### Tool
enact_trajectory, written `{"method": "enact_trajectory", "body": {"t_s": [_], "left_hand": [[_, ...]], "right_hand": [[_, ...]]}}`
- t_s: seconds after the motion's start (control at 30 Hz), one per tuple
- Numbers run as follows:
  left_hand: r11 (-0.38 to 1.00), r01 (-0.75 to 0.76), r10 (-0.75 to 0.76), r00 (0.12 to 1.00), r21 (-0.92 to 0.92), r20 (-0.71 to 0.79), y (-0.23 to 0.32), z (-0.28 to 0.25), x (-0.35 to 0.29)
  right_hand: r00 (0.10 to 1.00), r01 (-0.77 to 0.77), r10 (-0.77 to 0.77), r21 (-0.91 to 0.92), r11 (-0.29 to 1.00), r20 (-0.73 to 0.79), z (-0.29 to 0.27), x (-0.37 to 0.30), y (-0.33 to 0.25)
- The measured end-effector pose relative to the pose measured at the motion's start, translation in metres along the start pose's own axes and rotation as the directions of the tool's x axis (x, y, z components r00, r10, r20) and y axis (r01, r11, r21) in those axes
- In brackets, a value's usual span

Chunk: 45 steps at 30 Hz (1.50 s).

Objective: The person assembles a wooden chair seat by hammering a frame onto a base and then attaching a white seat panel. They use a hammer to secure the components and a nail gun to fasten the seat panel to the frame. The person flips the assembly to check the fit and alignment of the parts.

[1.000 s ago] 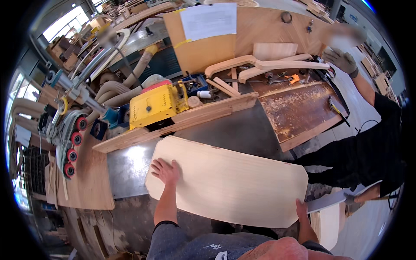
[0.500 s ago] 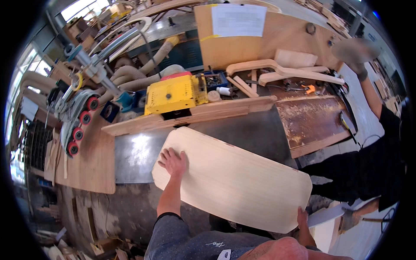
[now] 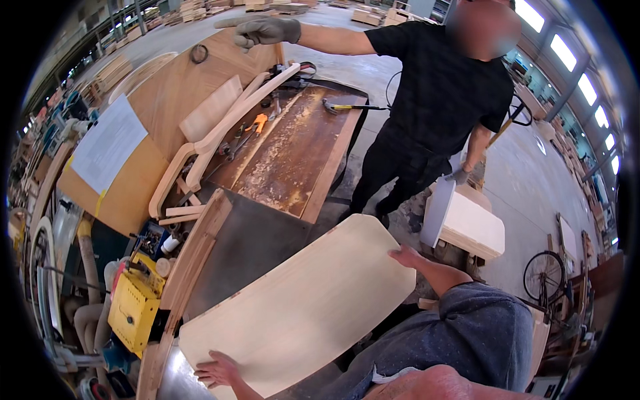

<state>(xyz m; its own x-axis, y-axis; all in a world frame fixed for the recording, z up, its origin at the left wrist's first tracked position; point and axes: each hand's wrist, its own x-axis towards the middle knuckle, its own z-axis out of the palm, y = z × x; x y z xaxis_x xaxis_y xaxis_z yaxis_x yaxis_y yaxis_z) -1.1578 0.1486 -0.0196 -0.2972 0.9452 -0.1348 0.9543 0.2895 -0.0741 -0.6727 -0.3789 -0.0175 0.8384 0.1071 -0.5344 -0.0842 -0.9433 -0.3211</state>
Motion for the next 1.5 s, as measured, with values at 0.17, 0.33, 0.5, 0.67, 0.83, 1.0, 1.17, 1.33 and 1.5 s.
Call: {"method": "enact_trajectory", "body": {"t_s": [0.17, 0.33, 0.5, 0.67, 0.83, 1.0, 1.17, 1.33, 1.5], "left_hand": [[0.998, 0.006, -0.007, 1.000, 0.063, 0.020, 0.000, -0.011, -0.003], [0.997, -0.041, 0.040, 0.999, 0.059, 0.015, 0.011, 0.003, -0.009], [0.958, -0.171, 0.288, 0.557, 0.231, -0.779, -0.022, 0.073, 0.035], [0.938, -0.180, 0.345, 0.540, 0.295, -0.768, -0.029, 0.091, 0.039], [0.921, -0.167, 0.386, 0.519, 0.352, -0.762, -0.038, 0.096, 0.043], [0.912, -0.167, 0.405, 0.507, 0.375, -0.761, -0.038, 0.096, 0.045], [0.931, -0.162, 0.361, 0.546, 0.328, -0.756, -0.035, 0.091, 0.041], [0.950, -0.142, 0.306, 0.595, 0.277, -0.743, -0.035, 0.090, 0.045], [0.953, -0.149, 0.297, 0.622, 0.263, -0.725, -0.030, 0.090, 0.039]], "right_hand": [[0.999, -0.004, 0.003, 0.022, 1.000, 0.042, 0.009, 0.001, 0.004], [0.999, 0.024, -0.024, 0.010, 1.000, 0.028, 0.012, 0.032, 0.052], [0.998, 0.069, -0.069, -0.034, 0.997, 0.009, 0.011, 0.008, 0.002], [0.992, 0.018, -0.004, -0.108, 0.994, 0.129, 0.003, 0.010, 0.009], [0.992, 0.013, -0.003, -0.080, 0.997, 0.123, 0.002, 0.007, 0.004], [0.996, -0.003, 0.007, -0.048, 0.999, 0.090, 0.006, 0.013, 0.010], [0.996, 0.002, 0.000, -0.023, 1.000, 0.091, 0.006, 0.011, 0.007], [0.996, 0.038, -0.036, -0.024, 0.999, 0.076, 0.010, 0.013, 0.006], [0.999, -0.007, 0.007, 0.002, 1.000, 0.045, 0.011, 0.015, 0.015]]}}
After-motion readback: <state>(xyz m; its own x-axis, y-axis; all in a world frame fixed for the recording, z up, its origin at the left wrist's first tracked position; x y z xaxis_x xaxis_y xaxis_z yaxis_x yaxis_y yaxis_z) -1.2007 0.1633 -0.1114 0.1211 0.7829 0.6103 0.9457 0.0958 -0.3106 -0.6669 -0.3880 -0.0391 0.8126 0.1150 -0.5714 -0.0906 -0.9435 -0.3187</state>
